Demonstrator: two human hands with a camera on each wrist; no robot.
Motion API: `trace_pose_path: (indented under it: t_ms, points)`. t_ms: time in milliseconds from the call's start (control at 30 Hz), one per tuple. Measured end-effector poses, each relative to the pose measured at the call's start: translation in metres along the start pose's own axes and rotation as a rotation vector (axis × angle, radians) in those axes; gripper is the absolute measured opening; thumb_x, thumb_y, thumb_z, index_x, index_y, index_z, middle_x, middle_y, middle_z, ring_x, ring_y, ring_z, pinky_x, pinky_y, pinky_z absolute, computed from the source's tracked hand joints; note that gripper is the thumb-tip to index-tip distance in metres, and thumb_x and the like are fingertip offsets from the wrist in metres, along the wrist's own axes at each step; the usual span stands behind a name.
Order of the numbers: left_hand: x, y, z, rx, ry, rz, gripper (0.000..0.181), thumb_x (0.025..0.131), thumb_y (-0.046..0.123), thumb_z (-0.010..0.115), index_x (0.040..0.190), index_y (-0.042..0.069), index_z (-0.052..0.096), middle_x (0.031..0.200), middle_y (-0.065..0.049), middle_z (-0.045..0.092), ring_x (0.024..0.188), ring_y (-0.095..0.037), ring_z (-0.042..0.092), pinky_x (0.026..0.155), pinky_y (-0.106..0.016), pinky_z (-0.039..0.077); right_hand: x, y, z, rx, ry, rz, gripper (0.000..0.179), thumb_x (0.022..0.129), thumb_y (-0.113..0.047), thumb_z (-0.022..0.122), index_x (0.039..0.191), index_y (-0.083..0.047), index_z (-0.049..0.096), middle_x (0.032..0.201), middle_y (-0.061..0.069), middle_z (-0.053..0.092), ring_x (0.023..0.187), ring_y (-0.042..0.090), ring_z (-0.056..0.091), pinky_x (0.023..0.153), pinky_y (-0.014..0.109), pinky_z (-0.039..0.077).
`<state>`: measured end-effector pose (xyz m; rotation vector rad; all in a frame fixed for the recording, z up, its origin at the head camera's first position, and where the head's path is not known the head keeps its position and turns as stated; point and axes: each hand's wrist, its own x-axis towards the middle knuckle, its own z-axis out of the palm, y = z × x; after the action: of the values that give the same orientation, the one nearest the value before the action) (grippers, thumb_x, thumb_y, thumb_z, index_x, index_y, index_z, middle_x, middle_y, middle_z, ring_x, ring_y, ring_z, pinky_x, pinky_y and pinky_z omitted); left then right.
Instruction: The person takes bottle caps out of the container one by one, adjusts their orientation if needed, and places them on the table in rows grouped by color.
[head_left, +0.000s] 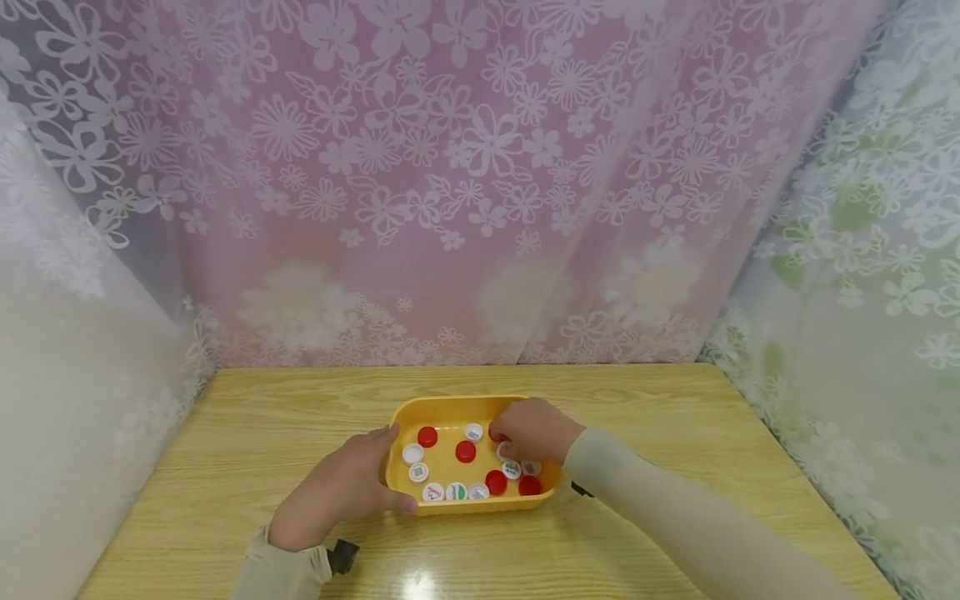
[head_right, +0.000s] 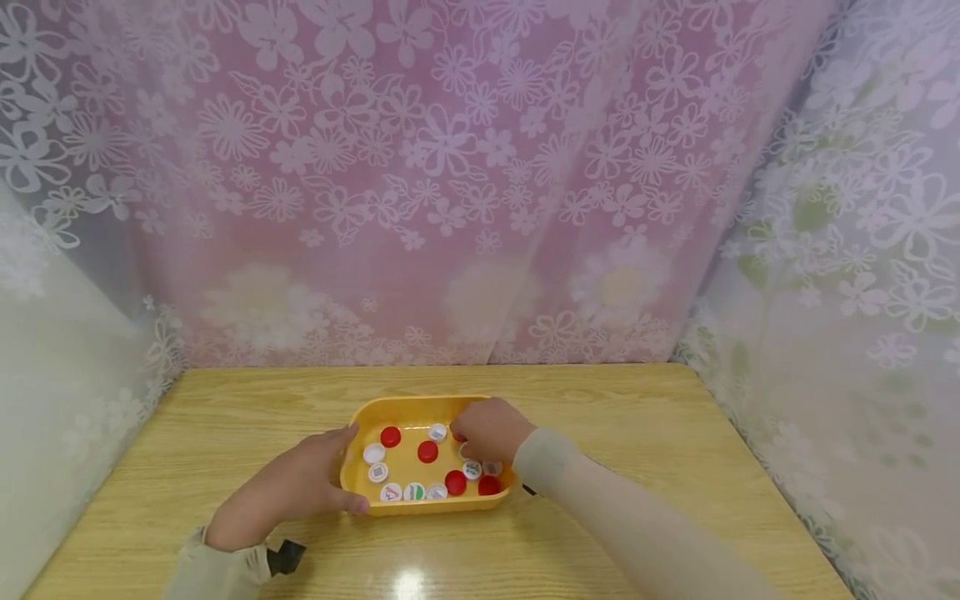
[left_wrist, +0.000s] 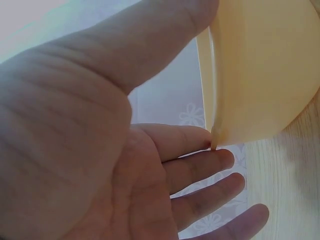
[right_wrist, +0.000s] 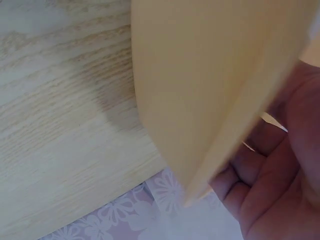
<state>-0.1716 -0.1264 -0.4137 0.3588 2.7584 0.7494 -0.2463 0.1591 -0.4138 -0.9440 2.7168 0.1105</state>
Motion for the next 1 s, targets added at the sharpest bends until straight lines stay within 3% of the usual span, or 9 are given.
trace_pose_path:
  t_ms: [467,733,1000]
  points:
    - [-0.002,0.002,-0.0016,-0.003,-0.002,-0.005,0.119,0.068,0.053,0.095,0.161,0.007,0.037,0.159,-0.013,0.047,0.142,-0.041,0.045,0.112,-0.062,0.04,0.0063,0.0018,0.0082,-0.107,0.076,-0.04,0.01,0.093,-0.025,0.078,0.084,-0.022,0.074,0.07,-0.011,0.061,0.064,0.013,0.051,0.072,0.025,0.053]
    - [-0.0012,0.0021,0.0006,-0.018,0.001,-0.009,0.119,0.068,0.054,0.094,0.161,0.009,0.036,0.159,-0.012,0.045,0.143,-0.041,0.045,0.111,-0.062,0.041,0.0012,0.0015,0.0038,-0.046,0.055,-0.022,0.014,0.092,-0.033,0.078,0.093,-0.02,0.072,0.067,-0.011,0.056,0.063,0.014,0.051,0.072,0.028,0.05]
    - [-0.0005,0.0018,0.0023,-0.028,0.022,0.007,0.119,0.067,0.054,0.094,0.161,0.008,0.036,0.159,-0.011,0.046,0.142,-0.04,0.046,0.111,-0.061,0.042,0.0034,0.0022,0.0028,0.025,0.041,0.049,0.024,0.091,-0.037,0.081,0.085,-0.022,0.063,0.065,-0.009,0.054,0.062,0.014,0.051,0.068,0.026,0.047]
